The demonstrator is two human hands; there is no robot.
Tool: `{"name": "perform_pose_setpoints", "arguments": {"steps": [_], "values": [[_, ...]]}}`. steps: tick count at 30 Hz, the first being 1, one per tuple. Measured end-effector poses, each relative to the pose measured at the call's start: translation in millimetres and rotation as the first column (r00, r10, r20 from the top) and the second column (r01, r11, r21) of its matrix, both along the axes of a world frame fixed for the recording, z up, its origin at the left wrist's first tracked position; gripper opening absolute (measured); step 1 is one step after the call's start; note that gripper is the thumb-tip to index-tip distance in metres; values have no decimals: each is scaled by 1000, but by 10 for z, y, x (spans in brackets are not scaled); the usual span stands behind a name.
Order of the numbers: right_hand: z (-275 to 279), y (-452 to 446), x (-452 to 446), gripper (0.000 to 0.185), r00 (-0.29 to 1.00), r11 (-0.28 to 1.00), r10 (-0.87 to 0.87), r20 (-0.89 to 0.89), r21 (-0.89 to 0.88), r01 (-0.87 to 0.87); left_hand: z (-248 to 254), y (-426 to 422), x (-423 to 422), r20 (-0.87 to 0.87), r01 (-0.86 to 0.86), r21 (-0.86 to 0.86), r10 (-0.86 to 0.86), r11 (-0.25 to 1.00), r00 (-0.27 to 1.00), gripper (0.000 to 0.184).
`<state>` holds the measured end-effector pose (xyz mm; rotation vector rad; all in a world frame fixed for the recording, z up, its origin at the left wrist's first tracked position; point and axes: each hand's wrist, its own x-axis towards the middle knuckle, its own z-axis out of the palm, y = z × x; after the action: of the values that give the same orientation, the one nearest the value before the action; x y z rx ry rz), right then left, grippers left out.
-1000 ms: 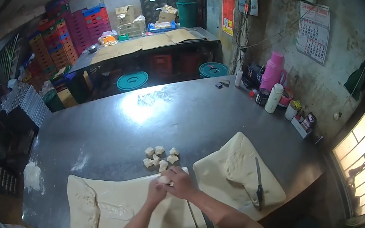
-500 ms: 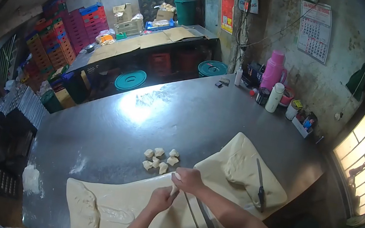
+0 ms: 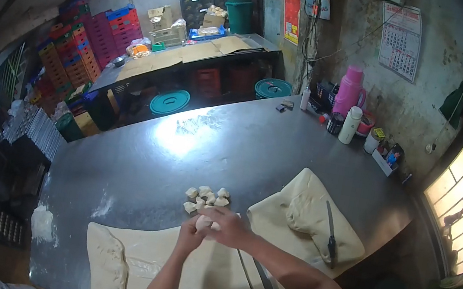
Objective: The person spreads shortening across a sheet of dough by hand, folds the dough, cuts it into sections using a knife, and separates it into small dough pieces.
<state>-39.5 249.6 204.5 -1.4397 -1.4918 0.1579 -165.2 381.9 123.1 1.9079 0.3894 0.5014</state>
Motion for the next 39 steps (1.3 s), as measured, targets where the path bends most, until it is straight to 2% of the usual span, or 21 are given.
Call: {"name": "perform_pose_setpoints", "arguments": {"steps": [2,3,6,7,9,10,11,12,13,14,16,17,20,21,24,28,30,31,34,35,39], "values": [[-50,-44,19,40,988,988,-118,104,111,106,-112,-195,86,184,-125,307,70,944,980,26],[-226,-84,21,39,985,987,-163,61,13,162,-171,-275,70,178,-117,304,64,945,982,26],[-651,-76,258,36,966,951,-258,3,-178,254,39,-546,5,-354,153,421,6,894,935,22],[-770,-79,399,36,955,901,-282,91,-317,296,94,-625,-21,-353,159,415,-3,896,936,22],[-897,-94,533,36,922,738,-287,260,-553,386,219,-736,-96,-12,226,433,-245,873,969,24],[-934,-103,485,36,923,738,-293,251,-555,385,256,-739,-135,154,255,451,-356,855,922,26],[-852,-117,431,39,926,827,-308,219,-419,374,271,-680,-146,153,253,452,-353,855,923,26],[-747,-125,424,44,929,894,-316,194,-267,360,296,-570,-114,166,112,49,-118,993,979,34],[-674,-177,350,49,934,933,-320,158,-117,340,301,-538,-122,69,-70,-362,101,929,992,41],[-510,-229,214,49,934,932,-322,155,-121,341,303,-564,-117,65,-69,-365,99,928,993,41],[-130,-165,85,35,994,991,78,-77,-104,-85,380,-495,48,385,-271,76,223,959,896,32],[-66,-138,86,35,994,991,70,-82,-105,-78,397,-385,79,380,-264,76,216,962,899,32],[23,-124,42,38,982,993,115,-150,2,-116,380,51,-28,67,-8,447,-25,895,997,32],[9,-105,40,38,981,993,118,-153,3,-119,334,29,-43,64,-9,447,-22,894,998,32],[-69,-56,151,34,999,998,4,33,-55,-3,182,-128,54,58,15,107,-21,994,998,21],[-130,-150,54,34,987,985,-155,45,85,151,316,-294,151,211,94,155,-126,983,969,15],[-174,-148,12,38,983,981,-184,-12,62,184,380,-407,170,78,-79,-65,84,995,993,16],[-259,-141,36,38,977,975,-210,-16,63,211,281,-404,163,76,-52,-63,57,997,996,16],[-757,-1,254,44,968,855,-251,-1,-470,222,-95,-332,20,-334,136,389,1,911,943,24],[-897,7,436,44,966,853,-259,1,-469,229,17,-387,55,-332,143,389,-6,910,943,24],[-1176,-55,843,41,929,689,-362,83,-648,326,591,-684,47,40,247,413,-288,877,957,28]]}}
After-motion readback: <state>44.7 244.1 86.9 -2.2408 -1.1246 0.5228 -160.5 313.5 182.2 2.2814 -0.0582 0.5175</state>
